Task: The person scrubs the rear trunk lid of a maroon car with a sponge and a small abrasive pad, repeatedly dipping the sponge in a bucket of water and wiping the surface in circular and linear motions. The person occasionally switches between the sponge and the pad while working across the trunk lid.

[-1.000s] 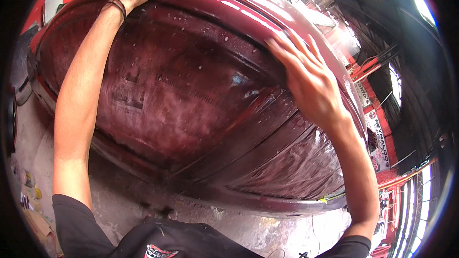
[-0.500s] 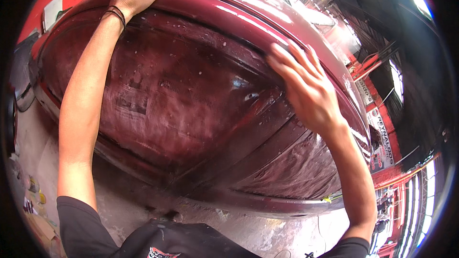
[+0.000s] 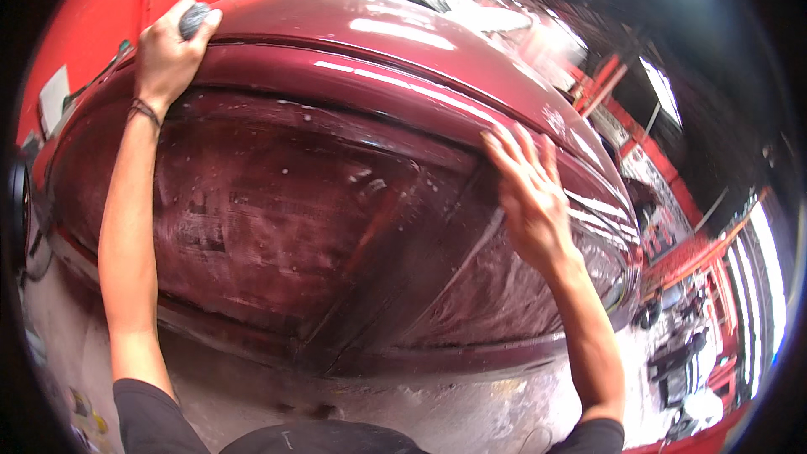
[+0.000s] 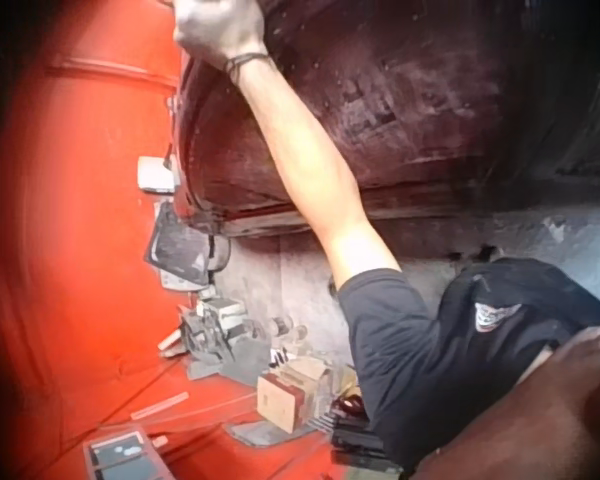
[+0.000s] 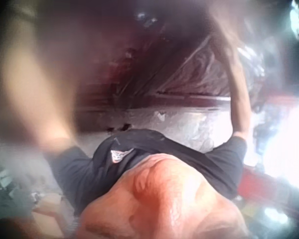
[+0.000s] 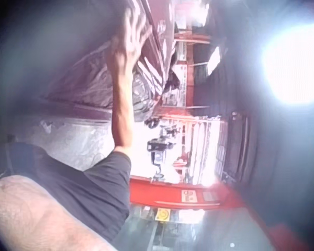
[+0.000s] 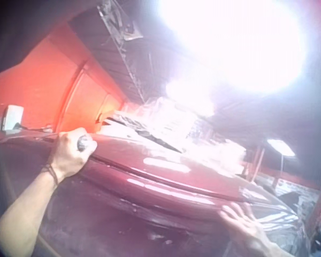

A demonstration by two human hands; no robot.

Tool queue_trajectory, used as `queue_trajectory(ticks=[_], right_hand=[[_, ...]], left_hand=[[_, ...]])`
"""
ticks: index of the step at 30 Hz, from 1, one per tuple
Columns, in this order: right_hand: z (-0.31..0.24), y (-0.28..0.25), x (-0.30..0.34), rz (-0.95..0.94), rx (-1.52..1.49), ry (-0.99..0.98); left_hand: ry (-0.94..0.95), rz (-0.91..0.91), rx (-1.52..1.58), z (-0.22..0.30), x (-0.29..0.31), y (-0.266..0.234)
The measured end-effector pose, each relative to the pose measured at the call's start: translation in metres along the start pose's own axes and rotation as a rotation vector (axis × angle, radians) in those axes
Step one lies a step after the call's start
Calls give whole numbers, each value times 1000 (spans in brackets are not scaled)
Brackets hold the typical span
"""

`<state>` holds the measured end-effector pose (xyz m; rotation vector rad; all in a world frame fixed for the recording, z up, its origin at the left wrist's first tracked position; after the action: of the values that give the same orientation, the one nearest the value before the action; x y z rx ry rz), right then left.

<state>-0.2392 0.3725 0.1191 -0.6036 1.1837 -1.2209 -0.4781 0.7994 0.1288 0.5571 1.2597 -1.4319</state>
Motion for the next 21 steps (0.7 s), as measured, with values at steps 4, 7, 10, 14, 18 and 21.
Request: queue_trajectory(ticks=[4, 7, 10, 14, 18, 21], right_hand=[[-68, 14, -98, 123, -292, -292], [-98, 16, -110, 184, -92, -357], [-34, 15, -49, 37, -22, -208], [107, -6, 110, -118, -32, 345], [113, 12, 140, 28, -167, 477], [8, 36, 38, 184, 2, 235]], left_hand=[[23, -78, 94, -1, 0, 8], [112, -96, 167, -8, -5, 9], [34, -124, 104, -24, -2, -3], [-17, -105, 59, -35, -6, -3], [-5, -108, 85, -32, -6, 22], [64, -99, 88, -43, -10, 16]])
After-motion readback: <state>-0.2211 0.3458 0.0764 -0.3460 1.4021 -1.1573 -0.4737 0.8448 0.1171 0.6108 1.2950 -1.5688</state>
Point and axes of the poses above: each hand's wrist, its own x-axis away from the middle knuckle, its own y-axis out of the palm, z = x × y, the point moved 6 cm from there along -x, towards the middle knuckle, and after that the axes turned 15 degrees about -z, right-handed, at the moved point
